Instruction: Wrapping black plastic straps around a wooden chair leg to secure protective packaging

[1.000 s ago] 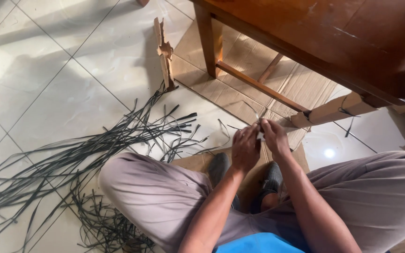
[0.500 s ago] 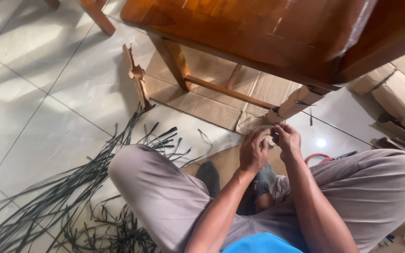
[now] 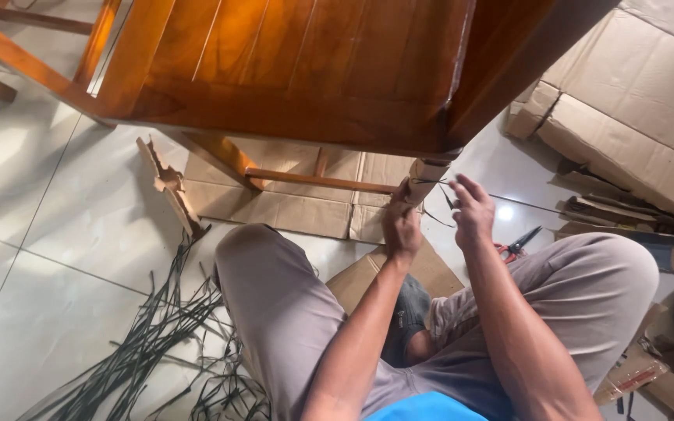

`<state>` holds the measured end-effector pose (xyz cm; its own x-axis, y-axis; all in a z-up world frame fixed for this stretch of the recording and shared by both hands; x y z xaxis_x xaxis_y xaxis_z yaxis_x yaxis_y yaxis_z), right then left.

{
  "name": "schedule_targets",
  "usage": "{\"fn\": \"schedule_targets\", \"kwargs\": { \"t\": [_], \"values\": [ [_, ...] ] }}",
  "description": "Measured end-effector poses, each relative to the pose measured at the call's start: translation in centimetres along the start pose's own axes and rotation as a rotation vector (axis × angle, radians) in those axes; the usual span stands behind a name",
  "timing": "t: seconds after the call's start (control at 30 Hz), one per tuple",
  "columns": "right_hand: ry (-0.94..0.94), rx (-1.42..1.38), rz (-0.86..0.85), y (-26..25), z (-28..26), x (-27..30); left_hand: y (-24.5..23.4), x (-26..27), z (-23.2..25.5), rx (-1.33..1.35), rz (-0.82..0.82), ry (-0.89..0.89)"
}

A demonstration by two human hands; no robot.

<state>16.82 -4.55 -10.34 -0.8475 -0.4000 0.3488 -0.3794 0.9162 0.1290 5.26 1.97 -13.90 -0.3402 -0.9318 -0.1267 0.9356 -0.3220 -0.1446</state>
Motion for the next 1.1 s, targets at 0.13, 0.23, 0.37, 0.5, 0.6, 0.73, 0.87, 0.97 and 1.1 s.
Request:
{"fn": "schedule_targets", "kwargs": {
  "t": [0.13, 0.23, 0.37, 0.5, 0.6, 0.73, 0.87, 0.97, 1.1],
  "values": [
    [-0.06, 0.104, -0.112, 1.2, 1.7, -2.9, -2.4, -2.1, 3.1, 0.121, -0.01, -0.194],
    [-0.135, 0.275, -0.16, 1.7, 0.9, -3.2, -2.9, -5.0, 1.5, -0.013, -0.04, -0.207],
    [-0.115, 0.407, -0.204, 2.6, 0.0, -3.1, -2.4, -8.1, -3.0, -0.296, -0.295, 0.004],
    [-0.078, 0.421, -0.204, 2.8, 0.9, -3.7, -2.6, -10.4, -6.2, -0.572, -0.437, 0.15],
    [-0.082, 0.391, -0.184, 3.2, -1.0, -1.9, -5.5, -9.6, -0.9, -0.454, -0.366, 0.094],
    [-0.086, 0.328, -0.156, 2.3, -0.5, -1.3, -6.0, -7.1, -1.7, -0.447, -0.296, -0.011],
    [-0.041, 0.193, -0.034, 0.5, 1.9, -1.0, -5.8, -4.4, 0.4, -0.39, -0.142, -0.133],
    [-0.014, 0.202, 0.013, -0.1, 1.9, 0.0, -5.9, -2.4, 2.6, -0.351, -0.031, -0.227],
    [0.007, 0.319, 0.009, -0.7, 2.4, 1.9, -4.9, -0.4, 1.6, -0.429, 0.089, -0.184]
  ]
}}
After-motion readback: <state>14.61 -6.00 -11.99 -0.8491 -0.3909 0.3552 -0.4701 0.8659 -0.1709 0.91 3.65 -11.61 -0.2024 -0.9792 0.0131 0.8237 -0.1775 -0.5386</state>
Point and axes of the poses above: each hand's wrist, its own x-axis away from the middle knuckle, its own y-axis out of the palm, z = x × y, the point moved 3 cm from there along -x, towards the middle knuckle, and after that the axes turned 2 degrees about -x, right-handed, at the moved point
